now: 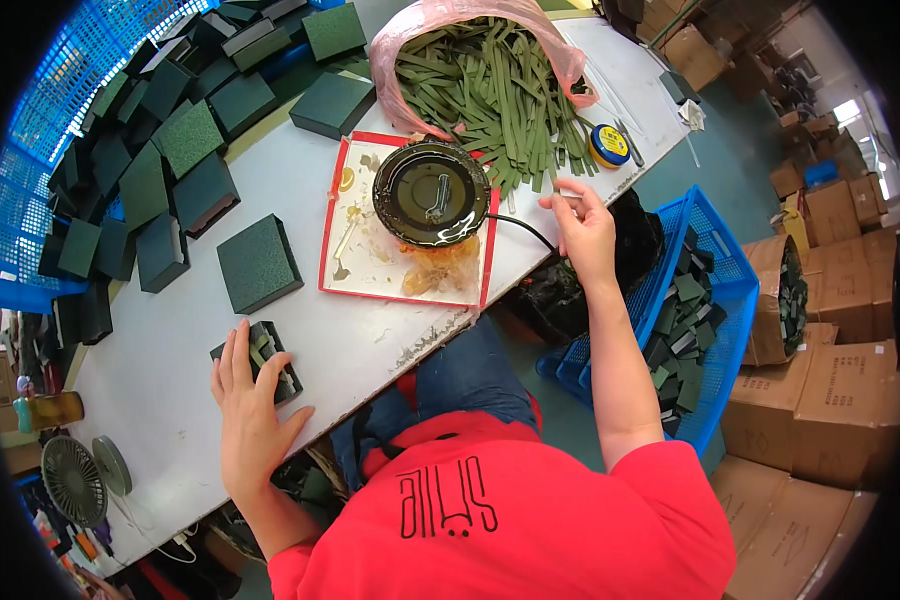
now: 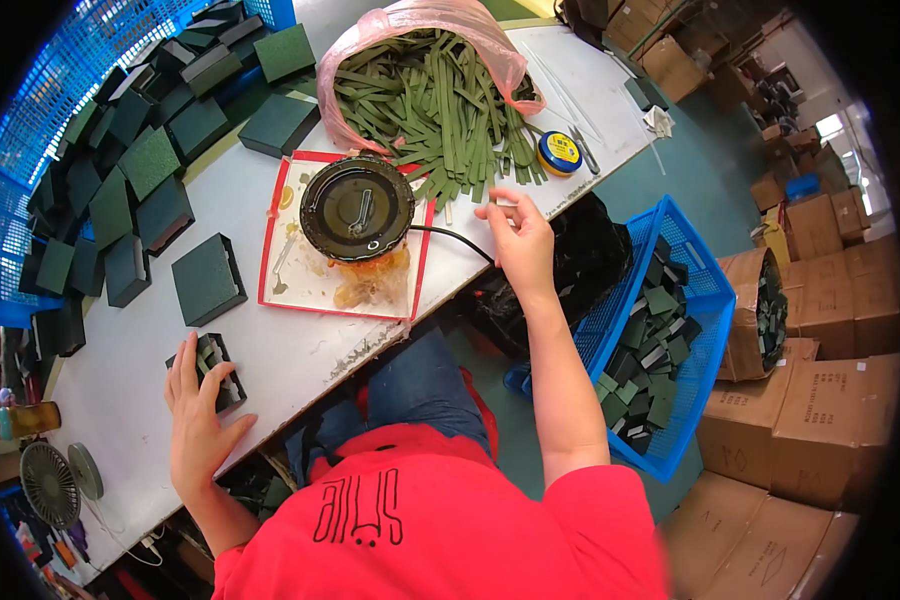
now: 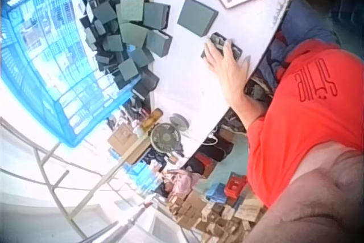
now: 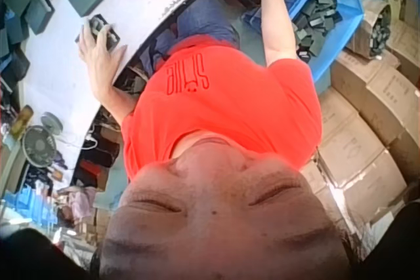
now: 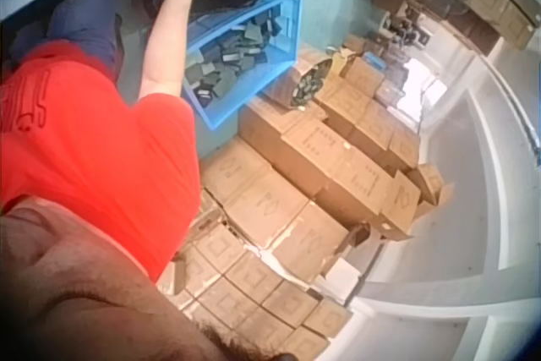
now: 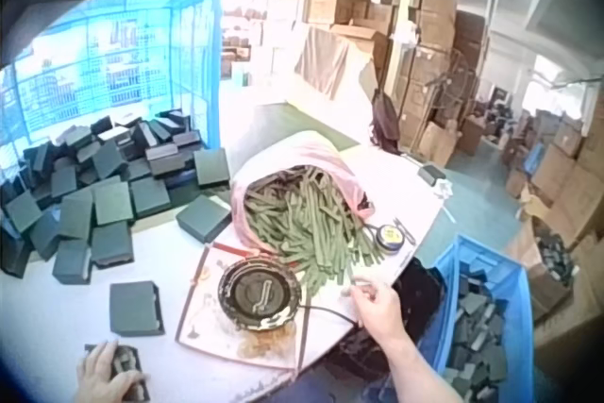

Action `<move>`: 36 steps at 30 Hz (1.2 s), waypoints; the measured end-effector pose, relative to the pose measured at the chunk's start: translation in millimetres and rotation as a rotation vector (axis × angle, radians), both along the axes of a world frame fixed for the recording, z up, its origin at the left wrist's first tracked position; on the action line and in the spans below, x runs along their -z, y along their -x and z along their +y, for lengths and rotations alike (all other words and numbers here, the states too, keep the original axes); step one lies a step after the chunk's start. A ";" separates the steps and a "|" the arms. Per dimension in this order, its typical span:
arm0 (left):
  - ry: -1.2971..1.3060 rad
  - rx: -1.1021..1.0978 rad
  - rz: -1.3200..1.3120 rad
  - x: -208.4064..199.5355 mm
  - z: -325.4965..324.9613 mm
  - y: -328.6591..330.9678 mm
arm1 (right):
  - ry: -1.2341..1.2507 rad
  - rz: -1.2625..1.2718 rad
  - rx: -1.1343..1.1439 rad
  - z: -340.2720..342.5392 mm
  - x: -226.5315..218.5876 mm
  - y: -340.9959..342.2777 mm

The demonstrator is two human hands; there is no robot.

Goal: The person attaches green fabric handles to small green boxes using a hot glue gun. They pick up a box, apply glue to the handle attachment points, and press the handle into place. The process is repeated for multiple boxes on a white workbench.

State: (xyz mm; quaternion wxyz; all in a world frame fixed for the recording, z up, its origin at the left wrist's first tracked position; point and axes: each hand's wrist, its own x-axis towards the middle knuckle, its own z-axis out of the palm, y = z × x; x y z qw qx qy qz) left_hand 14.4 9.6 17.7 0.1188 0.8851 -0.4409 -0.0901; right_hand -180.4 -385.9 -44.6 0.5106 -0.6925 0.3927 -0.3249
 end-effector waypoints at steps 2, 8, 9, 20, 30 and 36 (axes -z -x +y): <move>-0.008 -0.036 0.039 -2.2 1.4 -3.3 | -0.136 -0.031 -0.060 10.3 -13.5 4.7; 0.002 -0.057 0.024 -2.2 2.1 -7.7 | -0.229 -0.164 -0.249 63.7 -62.5 19.1; -0.003 -0.042 0.016 -2.6 -0.8 -7.7 | -0.230 -0.128 -0.232 68.6 -64.5 22.1; 0.172 0.004 0.102 13.0 -25.8 5.3 | -0.120 -0.302 -0.463 118.0 -74.0 11.5; 0.200 0.022 -0.012 26.9 -29.4 12.6 | -0.686 -0.309 -0.261 100.3 -28.0 -23.5; 0.211 0.021 -0.014 29.1 -29.0 11.7 | -0.629 -0.254 -0.250 97.1 -29.2 -27.6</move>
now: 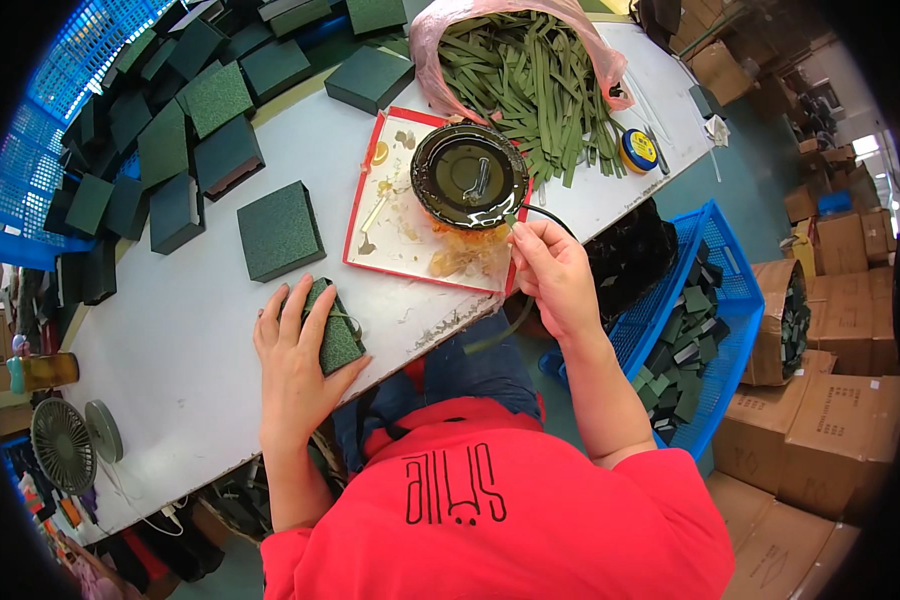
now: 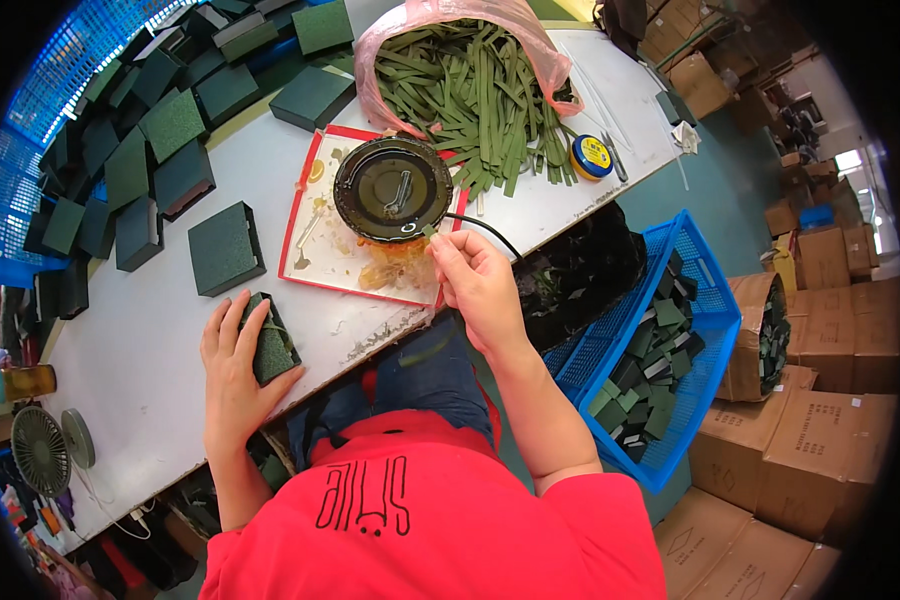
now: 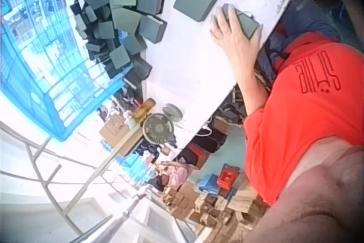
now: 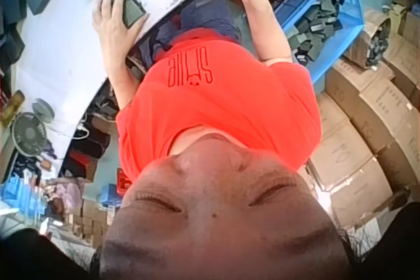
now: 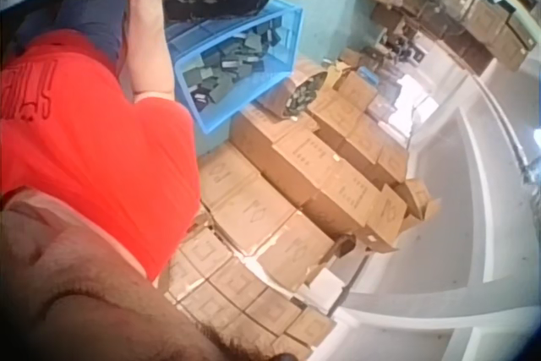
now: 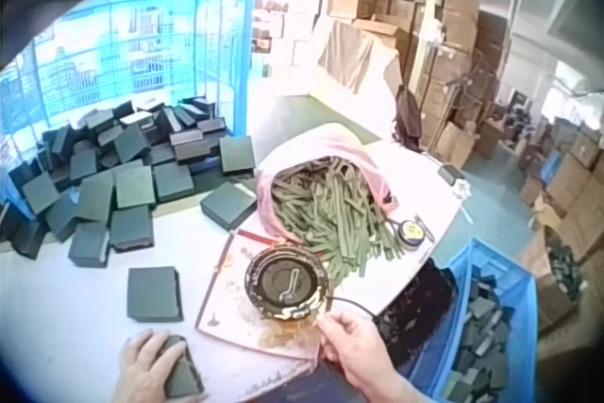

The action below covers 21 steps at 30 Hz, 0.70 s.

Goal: The person attaches green fabric handles to small green boxes using a hot glue gun. They pick up a box, apply glue to the handle attachment points, and press the handle into place. The process is repeated for multiple boxes on a white workbench.

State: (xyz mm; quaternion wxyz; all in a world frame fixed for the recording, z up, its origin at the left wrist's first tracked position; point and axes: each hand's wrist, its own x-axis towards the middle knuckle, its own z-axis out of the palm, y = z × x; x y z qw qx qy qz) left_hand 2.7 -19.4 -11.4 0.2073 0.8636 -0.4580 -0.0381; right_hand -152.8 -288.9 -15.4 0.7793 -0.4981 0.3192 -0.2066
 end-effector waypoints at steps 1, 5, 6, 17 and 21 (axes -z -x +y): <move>0.000 0.000 0.003 0.1 -0.3 -0.1 | 0.009 0.003 0.016 0.7 -0.2 -1.2; -0.009 -0.004 0.009 0.0 0.5 -0.5 | 0.026 0.014 0.053 2.0 2.2 -7.0; -0.010 -0.005 0.008 -0.5 0.3 -0.4 | 0.027 0.016 0.058 1.5 3.0 -7.9; -0.006 -0.013 0.019 -1.6 -0.7 0.0 | 0.014 0.034 0.077 0.6 9.1 -13.5; 0.026 -0.011 0.028 -1.1 -1.0 -1.3 | -0.019 -0.005 0.069 0.9 9.2 -9.3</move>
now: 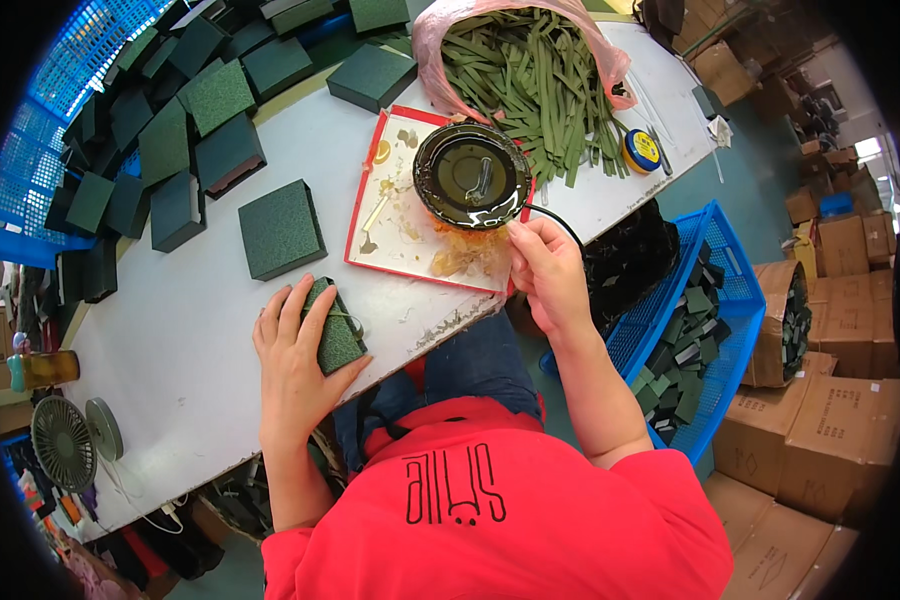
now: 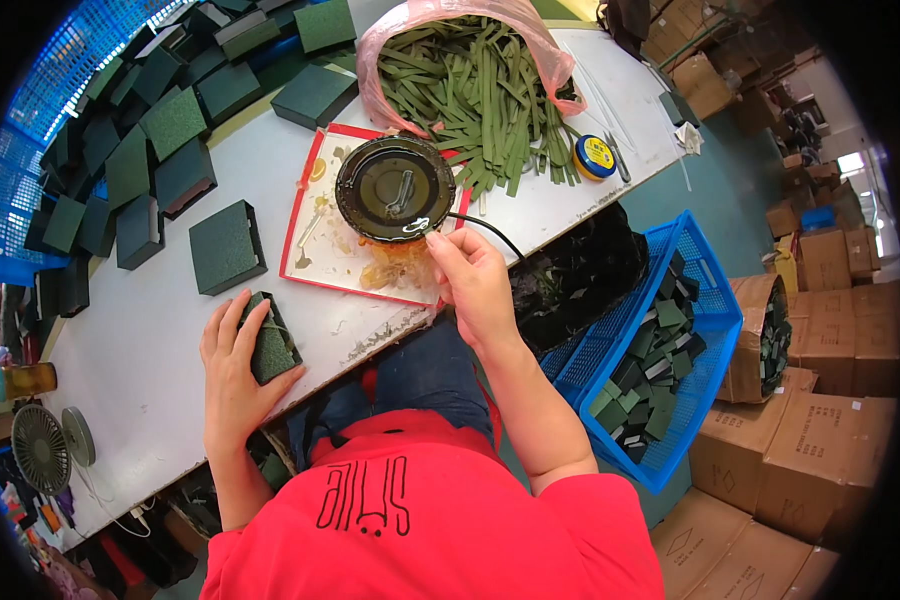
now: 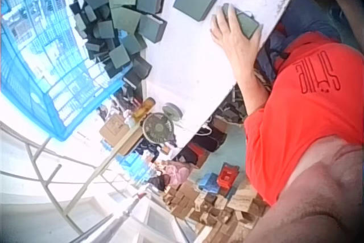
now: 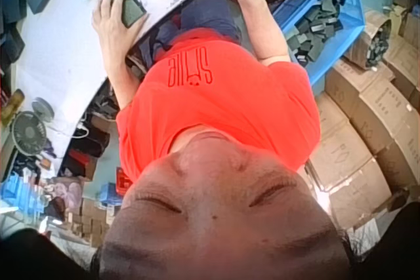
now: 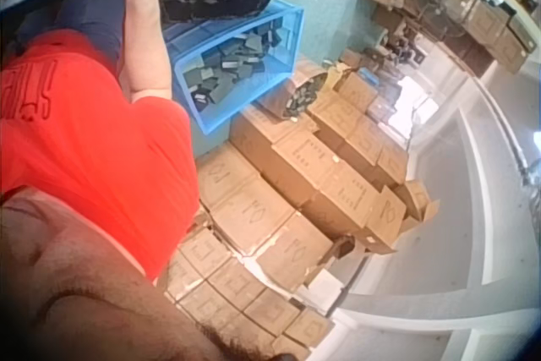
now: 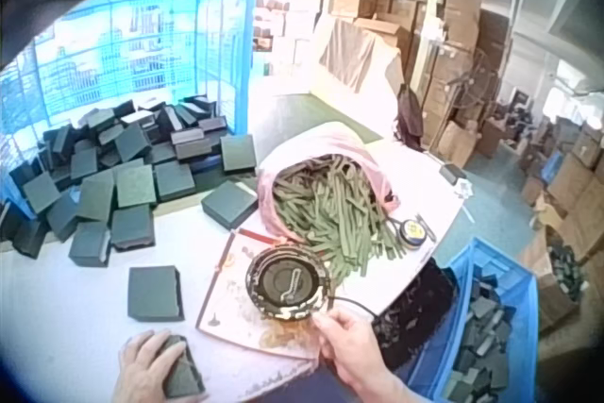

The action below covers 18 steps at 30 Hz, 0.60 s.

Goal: The person attaches green fabric handles to small green boxes using a hot glue gun. They pick up a box, apply glue to the handle attachment points, and press the handle into place. The process is repeated for multiple boxes on a white workbench.

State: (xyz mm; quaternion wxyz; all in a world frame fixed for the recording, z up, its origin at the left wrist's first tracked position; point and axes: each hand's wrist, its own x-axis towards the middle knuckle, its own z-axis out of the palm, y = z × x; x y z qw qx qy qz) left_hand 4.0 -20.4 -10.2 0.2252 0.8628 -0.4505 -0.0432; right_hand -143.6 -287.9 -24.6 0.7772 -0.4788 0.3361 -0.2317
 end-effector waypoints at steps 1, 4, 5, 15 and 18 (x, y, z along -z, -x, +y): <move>0.012 0.002 0.000 0.2 0.1 -0.4 | -0.008 -0.023 0.015 1.6 -1.4 1.8; 0.081 0.006 0.010 5.6 2.6 -1.4 | 0.001 -0.066 0.018 12.5 -8.0 7.7; 0.103 0.002 0.014 6.2 6.2 -2.2 | 0.022 -0.064 -0.006 19.0 -10.6 9.4; 0.360 0.335 0.192 -12.3 -4.9 -12.7 | -0.020 0.102 -0.658 76.0 -37.5 10.3; 0.393 0.371 0.222 -14.5 -6.7 -13.4 | -0.007 0.164 -0.731 81.1 -33.5 5.8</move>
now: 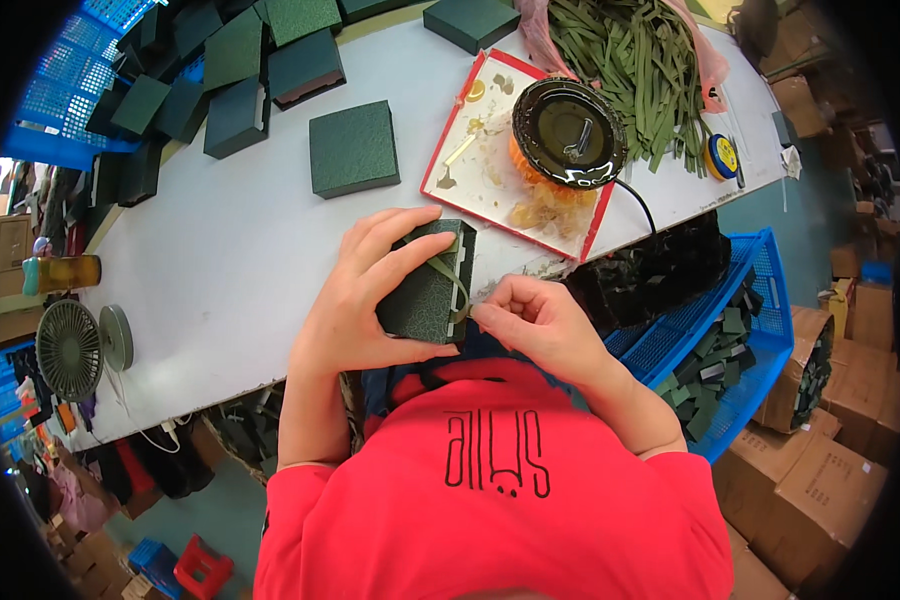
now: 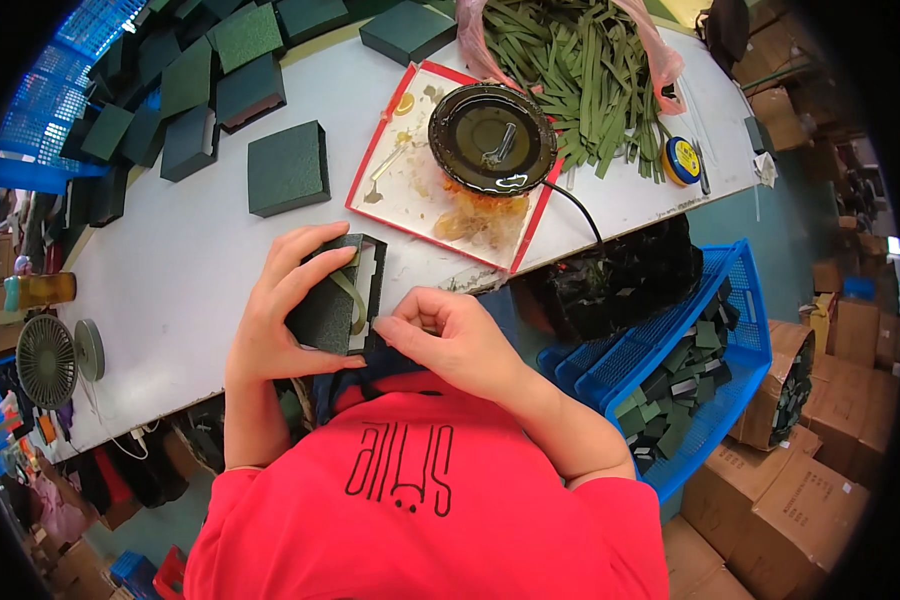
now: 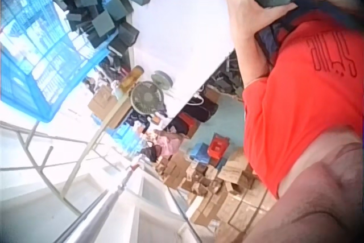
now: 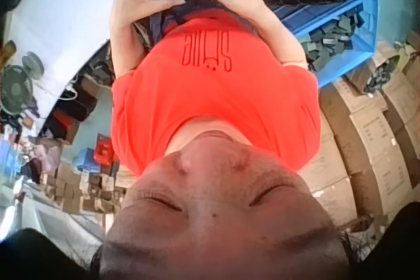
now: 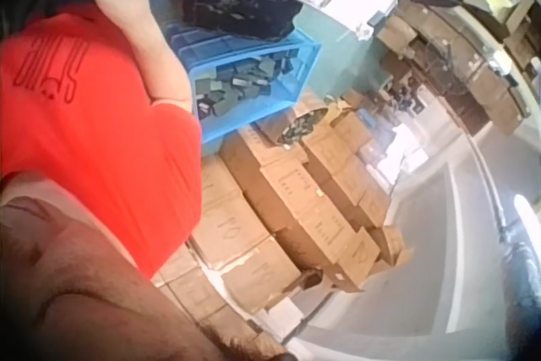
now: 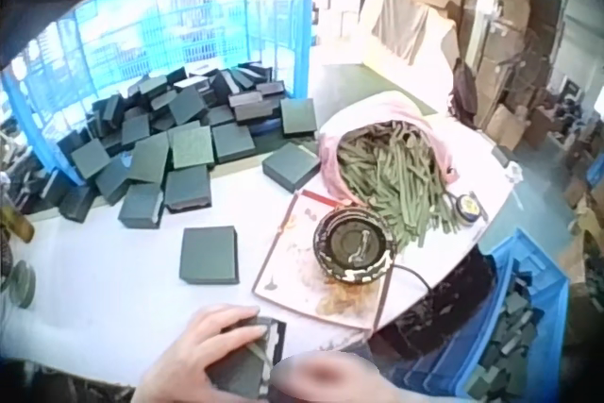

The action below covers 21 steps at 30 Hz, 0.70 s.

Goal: The person attaches green fabric handles to small green boxes using a hot glue gun. They pick up a box, apply glue to the handle attachment points, and press the handle into place. The process is repeated for multiple boxes on a white workbench.

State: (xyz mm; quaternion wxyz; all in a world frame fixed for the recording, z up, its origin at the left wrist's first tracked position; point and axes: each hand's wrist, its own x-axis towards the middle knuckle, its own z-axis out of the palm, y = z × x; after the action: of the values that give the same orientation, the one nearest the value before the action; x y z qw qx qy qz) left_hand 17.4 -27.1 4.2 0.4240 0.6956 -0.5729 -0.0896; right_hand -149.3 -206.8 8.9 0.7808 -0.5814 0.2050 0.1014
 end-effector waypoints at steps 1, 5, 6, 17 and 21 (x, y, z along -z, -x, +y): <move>0.007 0.004 0.017 0.5 0.1 0.2 | -0.005 0.011 -0.011 1.7 -0.3 -0.9; 0.037 0.022 0.057 2.5 -2.1 -0.4 | -0.049 0.009 -0.032 6.1 2.0 -2.5; 0.043 0.026 0.059 3.1 -2.4 -0.4 | -0.041 0.011 -0.038 6.6 1.6 -3.2; 0.025 0.063 0.037 -1.4 -3.6 1.2 | 0.164 0.048 -0.126 8.7 8.6 -6.2; 0.003 0.062 -0.044 -2.3 -4.9 4.2 | 0.236 0.051 -0.134 11.0 11.3 -6.4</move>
State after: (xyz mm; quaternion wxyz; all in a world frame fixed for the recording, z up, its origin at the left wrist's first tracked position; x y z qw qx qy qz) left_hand 13.2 -32.0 6.5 0.4094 0.6788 -0.6035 -0.0864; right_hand -142.9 -195.8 -2.3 0.6930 -0.6789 0.1960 0.1431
